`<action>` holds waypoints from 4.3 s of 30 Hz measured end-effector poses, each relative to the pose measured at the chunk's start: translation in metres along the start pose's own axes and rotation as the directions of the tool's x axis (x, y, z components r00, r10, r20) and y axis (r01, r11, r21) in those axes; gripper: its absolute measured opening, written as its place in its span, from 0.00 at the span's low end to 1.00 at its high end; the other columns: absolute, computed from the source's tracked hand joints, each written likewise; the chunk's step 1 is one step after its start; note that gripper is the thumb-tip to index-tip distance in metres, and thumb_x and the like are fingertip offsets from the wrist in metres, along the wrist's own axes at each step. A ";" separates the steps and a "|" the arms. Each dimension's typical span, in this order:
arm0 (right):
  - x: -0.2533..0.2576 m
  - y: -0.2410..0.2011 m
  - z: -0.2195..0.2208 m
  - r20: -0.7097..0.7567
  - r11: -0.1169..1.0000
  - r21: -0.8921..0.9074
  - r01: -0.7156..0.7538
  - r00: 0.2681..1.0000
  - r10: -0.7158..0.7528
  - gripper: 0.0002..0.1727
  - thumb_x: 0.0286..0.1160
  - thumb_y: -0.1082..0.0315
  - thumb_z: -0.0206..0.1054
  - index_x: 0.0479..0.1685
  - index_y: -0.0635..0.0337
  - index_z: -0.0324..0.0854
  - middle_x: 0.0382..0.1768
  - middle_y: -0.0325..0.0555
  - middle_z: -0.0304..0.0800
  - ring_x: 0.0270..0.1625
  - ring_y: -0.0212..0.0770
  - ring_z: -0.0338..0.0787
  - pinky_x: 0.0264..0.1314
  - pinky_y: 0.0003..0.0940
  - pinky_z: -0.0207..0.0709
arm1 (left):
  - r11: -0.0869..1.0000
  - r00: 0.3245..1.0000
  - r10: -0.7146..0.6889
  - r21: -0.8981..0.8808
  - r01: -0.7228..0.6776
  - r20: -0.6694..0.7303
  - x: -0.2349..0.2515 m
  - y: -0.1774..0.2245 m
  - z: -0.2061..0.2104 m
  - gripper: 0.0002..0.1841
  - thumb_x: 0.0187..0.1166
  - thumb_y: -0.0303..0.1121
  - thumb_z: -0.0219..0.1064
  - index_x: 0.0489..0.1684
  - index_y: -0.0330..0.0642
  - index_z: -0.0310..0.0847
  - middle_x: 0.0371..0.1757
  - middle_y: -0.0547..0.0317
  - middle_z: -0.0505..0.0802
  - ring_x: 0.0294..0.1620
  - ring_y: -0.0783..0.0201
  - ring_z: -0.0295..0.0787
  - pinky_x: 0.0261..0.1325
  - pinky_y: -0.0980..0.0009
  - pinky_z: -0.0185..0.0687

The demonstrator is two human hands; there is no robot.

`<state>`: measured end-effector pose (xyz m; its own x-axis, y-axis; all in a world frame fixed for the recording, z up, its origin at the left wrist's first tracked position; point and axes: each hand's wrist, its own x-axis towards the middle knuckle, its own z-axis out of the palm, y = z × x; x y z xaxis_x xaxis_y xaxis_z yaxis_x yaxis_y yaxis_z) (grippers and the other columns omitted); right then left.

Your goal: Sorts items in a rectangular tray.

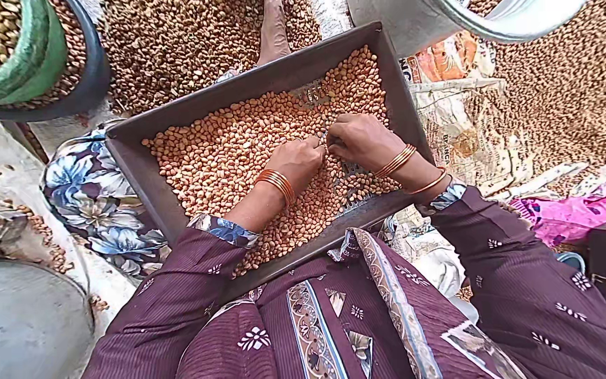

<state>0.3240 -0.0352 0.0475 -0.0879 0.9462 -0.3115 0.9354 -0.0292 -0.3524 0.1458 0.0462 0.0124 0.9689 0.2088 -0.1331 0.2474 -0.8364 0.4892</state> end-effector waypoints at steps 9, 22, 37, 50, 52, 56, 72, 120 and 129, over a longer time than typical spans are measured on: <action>0.000 -0.009 0.002 0.042 0.994 -0.096 -0.053 0.997 0.057 0.07 0.79 0.72 0.67 0.45 0.67 0.85 0.44 0.61 0.89 0.47 0.61 0.92 0.49 0.56 0.83 | 0.996 1.000 0.011 0.088 -0.010 -0.006 0.001 0.010 0.002 0.12 0.82 0.19 0.58 0.54 0.31 0.87 0.49 0.39 0.90 0.45 0.38 0.92 0.38 0.46 0.86; -0.031 0.025 -0.034 0.067 0.987 0.068 -0.147 0.987 0.143 0.05 0.72 0.71 0.73 0.41 0.61 0.91 0.43 0.55 0.92 0.49 0.55 0.91 0.54 0.59 0.81 | 0.719 0.915 -0.177 -0.683 -0.132 -0.363 -0.004 -0.015 -0.006 0.11 0.85 0.35 0.64 0.48 0.44 0.93 0.39 0.66 0.96 0.33 0.79 0.86 0.42 0.78 0.80; -0.046 0.018 -0.009 0.092 0.991 0.060 -0.120 0.989 0.114 0.05 0.69 0.69 0.69 0.39 0.60 0.88 0.38 0.52 0.89 0.42 0.53 0.90 0.44 0.56 0.80 | 0.807 0.964 0.099 -0.547 -0.223 -0.247 -0.030 -0.002 -0.008 0.15 0.85 0.43 0.66 0.36 0.44 0.94 0.30 0.65 0.91 0.31 0.76 0.84 0.40 0.76 0.79; -0.034 -0.017 0.031 -0.015 0.943 0.285 0.172 0.985 -0.175 0.11 0.68 0.68 0.76 0.47 0.62 0.90 0.41 0.53 0.90 0.45 0.50 0.90 0.51 0.47 0.83 | 0.973 0.954 0.231 0.060 -0.223 -0.193 -0.078 0.024 0.027 0.10 0.72 0.19 0.68 0.46 0.35 0.92 0.31 0.48 0.86 0.22 0.51 0.86 0.17 0.60 0.77; -0.032 -0.026 0.030 0.001 0.963 0.223 0.150 0.988 -0.154 0.08 0.69 0.70 0.75 0.44 0.64 0.89 0.40 0.54 0.89 0.43 0.52 0.91 0.48 0.48 0.84 | 0.975 0.955 0.218 0.074 -0.207 -0.202 -0.078 0.025 0.028 0.09 0.74 0.20 0.67 0.46 0.34 0.92 0.32 0.48 0.86 0.23 0.51 0.86 0.17 0.60 0.77; -0.028 -0.035 0.025 0.069 0.989 0.120 0.082 0.993 -0.091 0.06 0.73 0.70 0.72 0.42 0.63 0.88 0.41 0.55 0.88 0.44 0.54 0.91 0.46 0.50 0.83 | 0.984 0.972 0.160 0.110 -0.142 -0.170 -0.076 0.033 0.030 0.09 0.74 0.20 0.67 0.46 0.35 0.92 0.33 0.47 0.86 0.23 0.50 0.86 0.17 0.59 0.76; -0.032 -0.004 -0.001 0.255 0.789 0.604 -0.113 0.965 -0.057 0.06 0.69 0.69 0.66 0.38 0.54 0.88 0.32 0.36 0.92 0.30 0.28 0.89 0.36 0.30 0.85 | 0.619 0.950 -0.111 -0.768 -0.162 -0.290 -0.106 -0.004 0.005 0.13 0.85 0.38 0.64 0.34 0.43 0.91 0.31 0.70 0.88 0.31 0.81 0.81 0.34 0.85 0.76; -0.046 -0.101 0.050 0.117 0.916 0.218 0.337 0.923 -0.367 0.05 0.76 0.69 0.68 0.39 0.63 0.84 0.35 0.51 0.82 0.37 0.50 0.87 0.36 0.42 0.80 | 0.409 0.949 -0.173 -0.896 -0.174 -0.264 -0.165 -0.006 0.013 0.15 0.87 0.40 0.62 0.34 0.41 0.88 0.31 0.70 0.87 0.25 0.82 0.77 0.27 0.86 0.72; -0.035 -0.066 0.009 0.209 0.874 0.481 0.075 0.958 -0.198 0.04 0.70 0.65 0.65 0.36 0.49 0.86 0.25 0.29 0.84 0.25 0.24 0.80 0.28 0.27 0.72 | 0.977 0.934 0.187 -0.045 -0.210 -0.304 -0.159 0.000 0.037 0.12 0.82 0.25 0.62 0.53 0.38 0.92 0.29 0.48 0.86 0.25 0.49 0.86 0.22 0.59 0.79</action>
<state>0.2625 -0.0694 0.0735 -0.3407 0.8445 -0.4132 0.6458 -0.1092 -0.7556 -0.0084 -0.0057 0.0013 0.9540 0.1929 0.2296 0.0383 -0.8379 0.5445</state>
